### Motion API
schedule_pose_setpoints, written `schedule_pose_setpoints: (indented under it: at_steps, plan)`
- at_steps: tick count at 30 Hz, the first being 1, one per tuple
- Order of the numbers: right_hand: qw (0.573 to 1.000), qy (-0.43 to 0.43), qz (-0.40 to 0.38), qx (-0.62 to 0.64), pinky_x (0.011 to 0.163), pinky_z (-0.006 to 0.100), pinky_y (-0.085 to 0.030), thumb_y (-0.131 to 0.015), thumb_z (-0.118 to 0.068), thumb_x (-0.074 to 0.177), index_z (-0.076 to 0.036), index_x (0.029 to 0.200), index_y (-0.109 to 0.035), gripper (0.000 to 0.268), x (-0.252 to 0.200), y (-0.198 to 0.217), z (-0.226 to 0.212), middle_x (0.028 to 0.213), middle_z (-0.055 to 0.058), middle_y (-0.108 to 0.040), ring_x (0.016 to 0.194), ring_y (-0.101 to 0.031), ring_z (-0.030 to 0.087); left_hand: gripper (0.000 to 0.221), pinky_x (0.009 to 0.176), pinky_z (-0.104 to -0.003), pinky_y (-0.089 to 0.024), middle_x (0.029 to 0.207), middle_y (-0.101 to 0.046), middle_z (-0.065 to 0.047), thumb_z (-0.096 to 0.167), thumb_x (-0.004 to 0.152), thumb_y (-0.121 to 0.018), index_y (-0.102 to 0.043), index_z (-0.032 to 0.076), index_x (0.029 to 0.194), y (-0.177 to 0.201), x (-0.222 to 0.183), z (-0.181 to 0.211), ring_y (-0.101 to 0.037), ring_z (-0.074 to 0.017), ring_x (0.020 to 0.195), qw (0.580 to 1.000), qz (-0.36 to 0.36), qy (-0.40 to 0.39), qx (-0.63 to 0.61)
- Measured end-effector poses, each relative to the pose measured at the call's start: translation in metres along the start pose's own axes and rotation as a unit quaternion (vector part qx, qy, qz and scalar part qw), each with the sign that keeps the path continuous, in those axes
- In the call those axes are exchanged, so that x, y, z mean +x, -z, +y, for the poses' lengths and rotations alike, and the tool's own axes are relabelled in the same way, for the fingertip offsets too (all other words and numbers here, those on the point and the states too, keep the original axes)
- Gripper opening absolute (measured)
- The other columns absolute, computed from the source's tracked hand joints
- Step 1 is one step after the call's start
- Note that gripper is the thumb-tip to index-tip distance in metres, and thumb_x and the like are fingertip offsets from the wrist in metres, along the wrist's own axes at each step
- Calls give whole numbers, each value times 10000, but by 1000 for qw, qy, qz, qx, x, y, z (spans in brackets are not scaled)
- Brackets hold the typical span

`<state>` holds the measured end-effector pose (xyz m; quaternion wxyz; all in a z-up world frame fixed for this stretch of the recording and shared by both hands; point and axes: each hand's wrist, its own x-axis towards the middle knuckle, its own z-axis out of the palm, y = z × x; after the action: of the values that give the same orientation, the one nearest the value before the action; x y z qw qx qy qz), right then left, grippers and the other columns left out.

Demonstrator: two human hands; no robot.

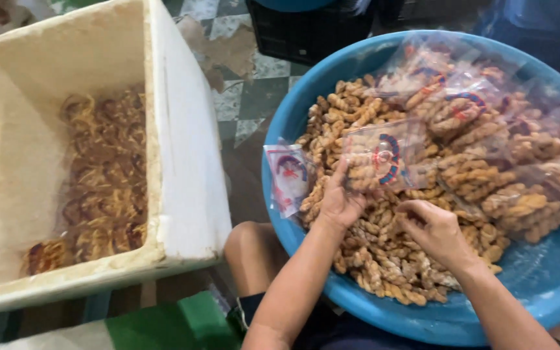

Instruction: The person scoops twisted fried snacks from a large blue basin into small clear plastic bags. They fill each bag by hand and place it on top of the remaining snacks in the basin. The process is repeated continuously throughout the clip.

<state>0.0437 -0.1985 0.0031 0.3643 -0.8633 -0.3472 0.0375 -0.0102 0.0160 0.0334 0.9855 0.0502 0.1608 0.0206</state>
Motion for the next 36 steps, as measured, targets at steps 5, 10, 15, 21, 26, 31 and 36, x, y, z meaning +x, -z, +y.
schedule_pose_setpoints:
  at_steps: [5,10,15,21,26,31,36]
  plan:
    - [922,-145,203,296,648,285,-577,-765,1,842,-105,1037,-685,236,2,51,-9,888,62,-693,774,-681,139,396,713,-505,-591,986,-734,-155,447,879,-708,-683,84,1034,59,46,-17,-729,-345,836,999,0,4,37]
    - [752,-96,322,568,675,419,-660,-674,93,870,-16,975,-612,164,-4,78,-9,968,204,-699,792,-741,349,407,751,-575,-580,1034,-717,-183,448,847,-725,-675,93,1039,49,31,-16,-710,-401,890,991,-1,-8,130]
    - [764,-113,308,555,594,418,-647,-681,92,859,8,933,-612,132,-12,71,-19,939,226,-703,738,-733,362,393,740,-547,-602,1024,-719,-183,434,856,-717,-675,82,1026,41,27,-24,-721,-375,866,992,-5,2,127]
    - [800,-126,320,491,584,364,-647,-695,79,865,16,945,-610,132,-12,80,-29,915,206,-702,705,-734,308,342,732,-486,-613,1014,-715,-177,427,875,-696,-667,121,1024,29,28,-17,-721,-364,877,991,-2,-13,132]
    - [821,-127,297,470,530,350,-639,-720,76,843,36,928,-630,130,2,75,-44,874,213,-701,662,-728,304,341,685,-500,-618,963,-716,-151,437,857,-720,-645,176,1062,34,31,-38,-727,-374,838,976,-14,-16,217]
    - [828,-104,311,456,493,337,-631,-717,61,868,34,991,-640,148,7,82,-26,853,189,-700,624,-718,273,300,670,-561,-611,1054,-700,-212,347,889,-696,-646,156,1114,16,20,-31,-710,-439,847,976,-44,-45,208]
    - [851,-97,297,422,540,331,-641,-736,75,829,50,974,-644,173,-1,99,-23,880,199,-697,687,-729,271,322,684,-504,-628,1065,-714,-118,433,896,-670,-662,179,1093,8,18,-33,-721,-375,874,974,-44,-45,216]
